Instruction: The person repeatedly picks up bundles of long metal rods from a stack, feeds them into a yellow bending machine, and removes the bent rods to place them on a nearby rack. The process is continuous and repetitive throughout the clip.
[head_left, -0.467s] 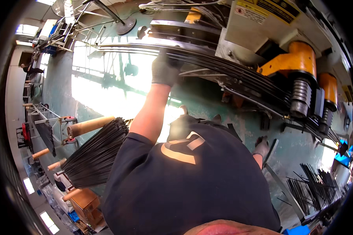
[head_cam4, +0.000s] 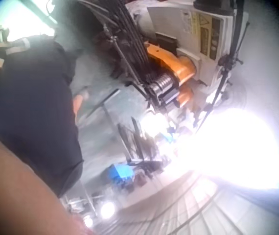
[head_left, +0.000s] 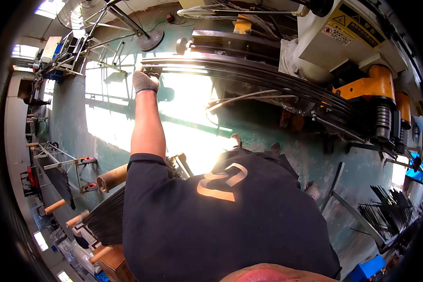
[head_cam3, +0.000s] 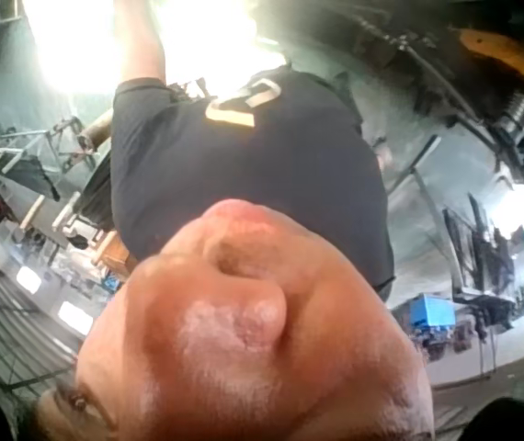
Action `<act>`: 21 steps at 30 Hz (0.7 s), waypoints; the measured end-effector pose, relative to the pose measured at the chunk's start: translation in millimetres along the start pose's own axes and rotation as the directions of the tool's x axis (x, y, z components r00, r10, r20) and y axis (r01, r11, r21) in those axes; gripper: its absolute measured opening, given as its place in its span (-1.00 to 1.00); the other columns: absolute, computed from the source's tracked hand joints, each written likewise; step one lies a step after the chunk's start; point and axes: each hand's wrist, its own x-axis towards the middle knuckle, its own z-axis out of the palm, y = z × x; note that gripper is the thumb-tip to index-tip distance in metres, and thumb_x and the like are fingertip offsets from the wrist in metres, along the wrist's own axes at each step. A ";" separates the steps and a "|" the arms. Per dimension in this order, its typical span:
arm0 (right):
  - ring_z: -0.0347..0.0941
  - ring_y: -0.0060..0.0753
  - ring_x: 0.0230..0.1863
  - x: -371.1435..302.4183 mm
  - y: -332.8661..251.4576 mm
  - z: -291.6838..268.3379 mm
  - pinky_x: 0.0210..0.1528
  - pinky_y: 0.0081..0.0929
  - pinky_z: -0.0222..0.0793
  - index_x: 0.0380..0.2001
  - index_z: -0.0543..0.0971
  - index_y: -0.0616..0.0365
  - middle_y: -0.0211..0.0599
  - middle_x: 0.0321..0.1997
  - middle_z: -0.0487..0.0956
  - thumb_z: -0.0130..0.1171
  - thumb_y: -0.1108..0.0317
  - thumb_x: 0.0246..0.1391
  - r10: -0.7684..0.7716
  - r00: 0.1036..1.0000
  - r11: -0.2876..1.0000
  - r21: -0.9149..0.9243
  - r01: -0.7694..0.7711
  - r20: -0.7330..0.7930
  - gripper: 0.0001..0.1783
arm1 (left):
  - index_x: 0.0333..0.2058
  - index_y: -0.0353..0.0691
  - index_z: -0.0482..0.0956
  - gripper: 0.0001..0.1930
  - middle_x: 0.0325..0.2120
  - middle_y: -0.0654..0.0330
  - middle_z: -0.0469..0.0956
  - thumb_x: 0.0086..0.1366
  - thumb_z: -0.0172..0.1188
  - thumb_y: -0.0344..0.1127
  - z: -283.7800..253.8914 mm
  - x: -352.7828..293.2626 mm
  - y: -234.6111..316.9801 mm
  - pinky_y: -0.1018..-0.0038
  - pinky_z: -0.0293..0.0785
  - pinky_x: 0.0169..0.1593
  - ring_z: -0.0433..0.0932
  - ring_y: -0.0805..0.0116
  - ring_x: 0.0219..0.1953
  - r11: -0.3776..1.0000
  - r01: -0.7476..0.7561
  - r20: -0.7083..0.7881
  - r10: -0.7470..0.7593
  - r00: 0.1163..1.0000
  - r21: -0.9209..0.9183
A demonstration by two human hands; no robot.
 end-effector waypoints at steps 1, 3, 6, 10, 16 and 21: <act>0.50 -0.40 -0.57 -9.5 3.3 4.9 -0.45 -0.36 0.37 -0.55 0.70 0.13 -0.34 -0.59 0.62 0.15 -0.04 0.18 0.013 1.000 0.998 0.059 -0.013 -0.002 -0.53 | 0.05 -0.36 0.52 -0.64 0.00 -0.06 0.60 0.56 -0.10 -0.20 -2.2 5.4 4.3 -0.05 0.56 0.14 0.60 -0.03 0.03 0.999 -0.007 -0.030 0.008 1.000 0.046; 0.50 -0.39 -0.56 -25.4 8.7 11.0 -0.44 -0.36 0.36 -0.55 0.70 0.14 -0.34 -0.59 0.62 0.15 0.00 0.16 0.004 1.000 0.993 0.115 -0.005 0.014 -0.55 | -0.02 -0.31 0.55 -0.71 -0.11 0.02 0.62 0.53 0.00 -0.22 -3.2 10.7 7.6 0.12 0.60 -0.04 0.62 0.08 -0.07 0.994 -0.018 -0.010 0.019 1.000 0.105; 0.50 -0.38 -0.55 -32.1 19.5 7.8 -0.45 -0.37 0.35 -0.54 0.69 0.17 -0.34 -0.58 0.61 0.16 0.07 0.13 -0.085 0.996 0.994 0.075 0.082 0.033 -0.61 | -0.01 -0.18 0.54 -0.80 -0.21 0.12 0.62 0.49 0.10 -0.26 24.6 -29.9 2.6 0.30 0.62 -0.25 0.64 0.20 -0.18 0.987 -0.080 0.001 0.080 0.997 0.141; 0.52 -0.38 -0.54 -25.5 20.7 -1.8 -0.45 -0.37 0.36 -0.51 0.69 0.20 -0.33 -0.56 0.63 0.19 0.13 0.10 -0.058 0.998 0.993 0.107 0.058 -0.005 -0.65 | -0.01 -0.26 0.53 -0.73 -0.09 0.01 0.61 0.54 -0.02 -0.22 -1.8 -18.3 6.8 0.07 0.68 0.04 0.66 0.05 -0.02 0.965 -0.123 0.167 0.085 0.982 0.232; 0.63 -0.30 -0.41 -8.5 26.6 -8.4 -0.27 -0.31 0.46 -0.43 0.73 0.22 -0.20 -0.42 0.71 0.20 0.02 0.04 -0.072 0.997 0.997 0.030 0.073 -0.015 -0.58 | 0.02 -0.33 0.56 -0.66 -0.02 -0.08 0.64 0.52 -0.03 -0.21 -15.1 19.3 23.8 0.02 0.62 0.14 0.64 -0.05 0.04 0.980 -0.012 0.176 -0.024 0.984 0.198; 0.56 -0.36 -0.48 -16.0 15.0 -5.3 -0.36 -0.34 0.38 -0.47 0.72 0.18 -0.28 -0.50 0.67 0.16 0.08 0.10 -0.196 0.978 0.979 0.048 0.200 -0.074 -0.62 | -0.04 -0.34 0.60 -0.72 -0.08 0.01 0.67 0.52 -0.01 -0.30 -18.8 49.1 16.7 0.24 0.64 0.10 0.68 0.13 -0.03 0.964 -0.102 0.165 0.062 0.984 0.245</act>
